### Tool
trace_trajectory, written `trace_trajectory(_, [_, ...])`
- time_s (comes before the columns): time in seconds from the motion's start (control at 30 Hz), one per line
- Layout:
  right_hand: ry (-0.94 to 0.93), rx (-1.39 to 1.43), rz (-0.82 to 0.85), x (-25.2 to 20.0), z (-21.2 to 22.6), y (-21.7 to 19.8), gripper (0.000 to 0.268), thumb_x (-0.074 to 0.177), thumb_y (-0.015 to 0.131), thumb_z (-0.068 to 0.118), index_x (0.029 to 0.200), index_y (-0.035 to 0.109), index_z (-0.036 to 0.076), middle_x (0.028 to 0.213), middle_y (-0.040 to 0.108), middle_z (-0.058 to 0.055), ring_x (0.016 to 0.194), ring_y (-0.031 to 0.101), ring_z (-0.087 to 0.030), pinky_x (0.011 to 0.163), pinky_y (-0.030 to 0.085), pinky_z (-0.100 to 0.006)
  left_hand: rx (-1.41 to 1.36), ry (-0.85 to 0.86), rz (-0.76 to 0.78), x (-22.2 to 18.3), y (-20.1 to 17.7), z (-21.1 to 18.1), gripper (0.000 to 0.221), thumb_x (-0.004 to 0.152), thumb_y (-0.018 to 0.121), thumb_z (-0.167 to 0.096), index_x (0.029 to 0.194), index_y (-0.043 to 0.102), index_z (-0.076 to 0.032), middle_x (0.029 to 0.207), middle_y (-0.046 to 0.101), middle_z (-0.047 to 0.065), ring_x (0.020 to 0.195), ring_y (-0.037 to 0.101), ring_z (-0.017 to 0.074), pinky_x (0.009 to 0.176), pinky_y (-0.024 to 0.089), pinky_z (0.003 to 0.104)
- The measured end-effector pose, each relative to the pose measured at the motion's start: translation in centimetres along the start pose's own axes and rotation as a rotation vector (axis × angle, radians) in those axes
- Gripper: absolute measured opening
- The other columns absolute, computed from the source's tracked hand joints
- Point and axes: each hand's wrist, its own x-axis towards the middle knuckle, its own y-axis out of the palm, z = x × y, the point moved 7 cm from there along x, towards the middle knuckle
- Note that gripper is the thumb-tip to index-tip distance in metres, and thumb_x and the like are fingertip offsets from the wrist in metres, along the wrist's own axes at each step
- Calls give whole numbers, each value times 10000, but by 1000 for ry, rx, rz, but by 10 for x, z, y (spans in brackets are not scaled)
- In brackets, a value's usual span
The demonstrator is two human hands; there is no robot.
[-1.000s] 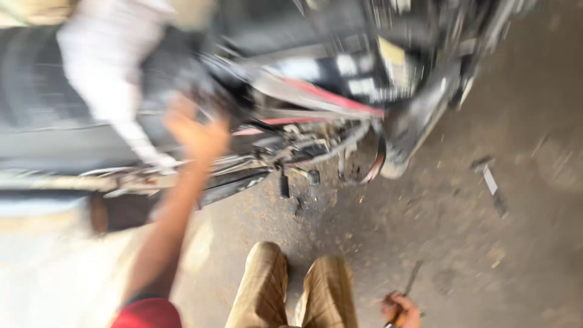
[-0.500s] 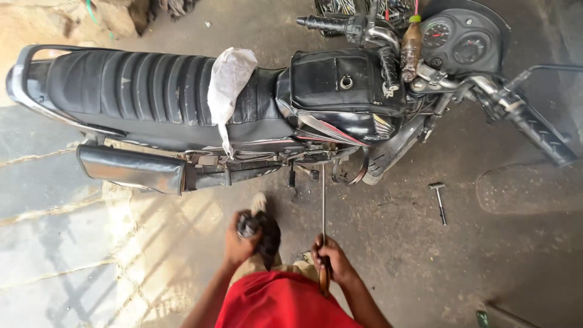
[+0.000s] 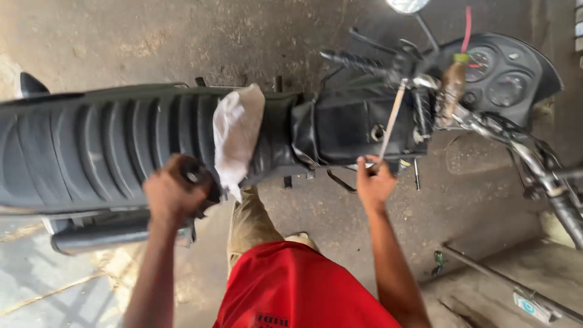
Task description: The person works on a motorcycle's right handlebar assembly, using a screwdriver to loosen and tighten a clamp bolt, then adjusts the handlebar grip and side mirror. The person also wipes the motorcycle seat with a cloth and uses a wrench on the seat area.
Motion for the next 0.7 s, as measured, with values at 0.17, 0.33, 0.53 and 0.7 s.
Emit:
trace_trajectory(0.17, [-151, -197, 122, 50, 18, 40, 165, 940, 810, 209, 954, 738, 62, 603, 625, -32, 515, 596, -160, 525, 456, -322, 337, -95, 4, 90, -4, 63, 433, 789, 803, -441, 1027, 711, -91, 905, 742, 136, 780, 736, 326, 681, 577, 443])
trace_trajectory(0.33, [-142, -369, 254, 74, 11, 85, 236, 960, 796, 295, 865, 719, 94, 635, 636, -36, 532, 629, -211, 540, 476, -336, 212, 111, -239, 117, 6, 81, 469, 806, 736, -492, 1019, 686, -76, 898, 691, 129, 777, 670, 320, 680, 524, 439])
trace_trajectory(0.53, [18, -568, 390, 92, -2, 112, 356, 939, 797, 378, 764, 662, 100, 627, 645, -11, 537, 632, -225, 572, 495, -368, 113, 260, -303, 119, 16, 102, 531, 863, 646, -556, 1049, 667, -59, 986, 700, 122, 818, 662, 316, 749, 509, 435])
trace_trajectory(0.7, [-41, -643, 383, 85, -8, 115, 389, 925, 812, 377, 712, 610, 122, 615, 622, 2, 525, 602, -216, 544, 477, -362, 121, 239, -271, 127, 21, 105, 546, 890, 642, -580, 1035, 664, -54, 966, 701, 107, 823, 672, 295, 744, 514, 430])
